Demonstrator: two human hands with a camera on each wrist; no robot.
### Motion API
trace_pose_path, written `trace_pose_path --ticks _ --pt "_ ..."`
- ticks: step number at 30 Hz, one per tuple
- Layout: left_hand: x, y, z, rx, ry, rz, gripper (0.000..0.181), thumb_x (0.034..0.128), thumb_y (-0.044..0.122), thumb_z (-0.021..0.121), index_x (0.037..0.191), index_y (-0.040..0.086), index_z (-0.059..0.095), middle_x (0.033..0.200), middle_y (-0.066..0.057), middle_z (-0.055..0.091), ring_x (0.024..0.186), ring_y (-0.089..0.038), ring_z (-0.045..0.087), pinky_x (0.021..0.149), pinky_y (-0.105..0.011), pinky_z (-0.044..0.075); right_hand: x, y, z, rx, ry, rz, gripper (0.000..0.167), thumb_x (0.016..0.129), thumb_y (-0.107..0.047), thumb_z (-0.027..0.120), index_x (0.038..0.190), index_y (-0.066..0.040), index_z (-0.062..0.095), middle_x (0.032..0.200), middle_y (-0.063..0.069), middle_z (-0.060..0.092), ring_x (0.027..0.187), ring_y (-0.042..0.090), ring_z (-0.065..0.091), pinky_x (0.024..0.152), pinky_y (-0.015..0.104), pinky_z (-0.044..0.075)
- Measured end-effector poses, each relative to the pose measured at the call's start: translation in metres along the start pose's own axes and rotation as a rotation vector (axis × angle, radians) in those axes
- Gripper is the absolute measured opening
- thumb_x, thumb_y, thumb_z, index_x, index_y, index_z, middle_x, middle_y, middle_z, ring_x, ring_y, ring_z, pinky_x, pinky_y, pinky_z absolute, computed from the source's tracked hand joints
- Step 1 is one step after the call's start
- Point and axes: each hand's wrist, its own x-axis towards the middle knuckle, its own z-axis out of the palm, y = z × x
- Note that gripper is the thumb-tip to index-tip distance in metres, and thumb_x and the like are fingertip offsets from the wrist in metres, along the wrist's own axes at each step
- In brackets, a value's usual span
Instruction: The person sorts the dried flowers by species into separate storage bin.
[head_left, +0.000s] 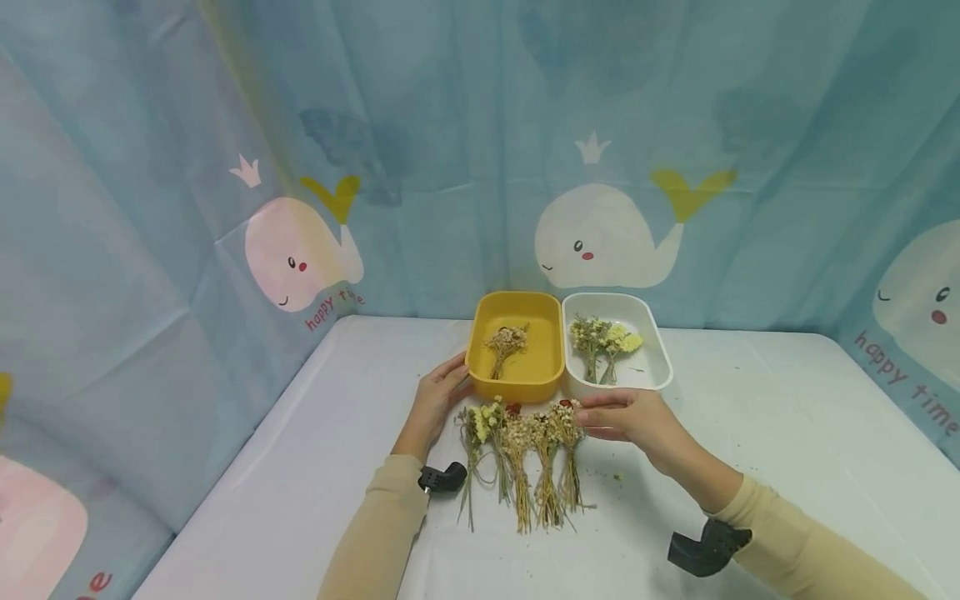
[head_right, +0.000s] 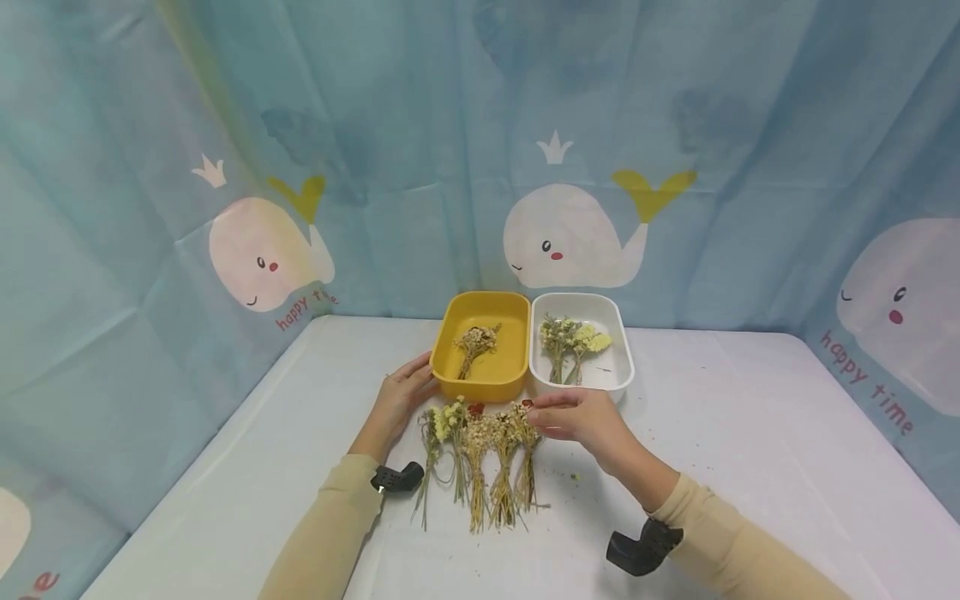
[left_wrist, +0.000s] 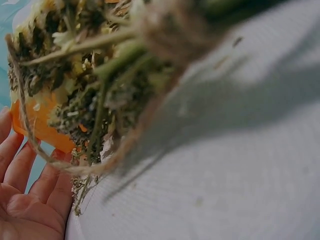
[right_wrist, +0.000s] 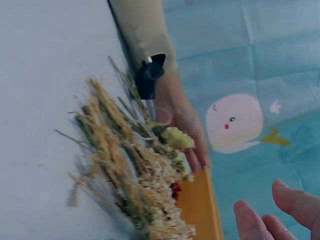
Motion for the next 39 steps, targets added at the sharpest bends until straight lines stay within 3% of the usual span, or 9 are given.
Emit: trace_pose_path --ticks 9,17,32,39 --pt "0.002 0.000 0.000 -0.006 -0.020 0.022 0.046 0.1016 0.020 0.058 0.145 0.008 0.051 0.151 -0.012 0.050 0.137 -0.031 0.050 0.113 -0.043 0.048 -0.003 0.021 -0.001 0.036 -0.017 0.020 0.052 0.088 -0.019 0.076 0.125 0.013 0.060 0.104 0.006 0.076 0.099 0.021 0.074 0.094 0.037 0.061" --pt "0.002 -0.002 -0.002 -0.006 -0.011 0.002 0.046 0.1006 0.022 0.060 0.145 0.011 0.053 0.149 -0.009 0.052 0.137 -0.029 0.051 0.113 -0.043 0.048 -0.002 0.035 0.002 0.057 -0.052 0.045 0.053 0.089 -0.018 0.075 0.126 0.015 0.058 0.102 0.002 0.076 0.093 0.011 0.073 0.091 0.031 0.062" --pt "0.001 -0.001 -0.001 -0.015 -0.026 -0.015 0.050 0.1022 0.021 0.057 0.149 0.008 0.045 0.155 -0.014 0.044 0.141 -0.034 0.045 0.117 -0.047 0.043 0.002 0.059 0.002 0.118 -0.149 0.150 0.045 0.091 -0.011 0.070 0.122 0.019 0.058 0.106 0.020 0.075 0.096 0.021 0.075 0.090 0.034 0.062" --pt "-0.001 0.001 -0.002 0.000 -0.013 -0.002 0.047 0.1009 0.023 0.060 0.146 0.010 0.051 0.152 -0.011 0.049 0.138 -0.032 0.050 0.114 -0.043 0.047 0.005 0.063 0.007 0.162 -0.165 0.203 0.039 0.091 -0.012 0.071 0.117 0.015 0.063 0.102 0.018 0.076 0.092 0.020 0.075 0.088 0.034 0.063"
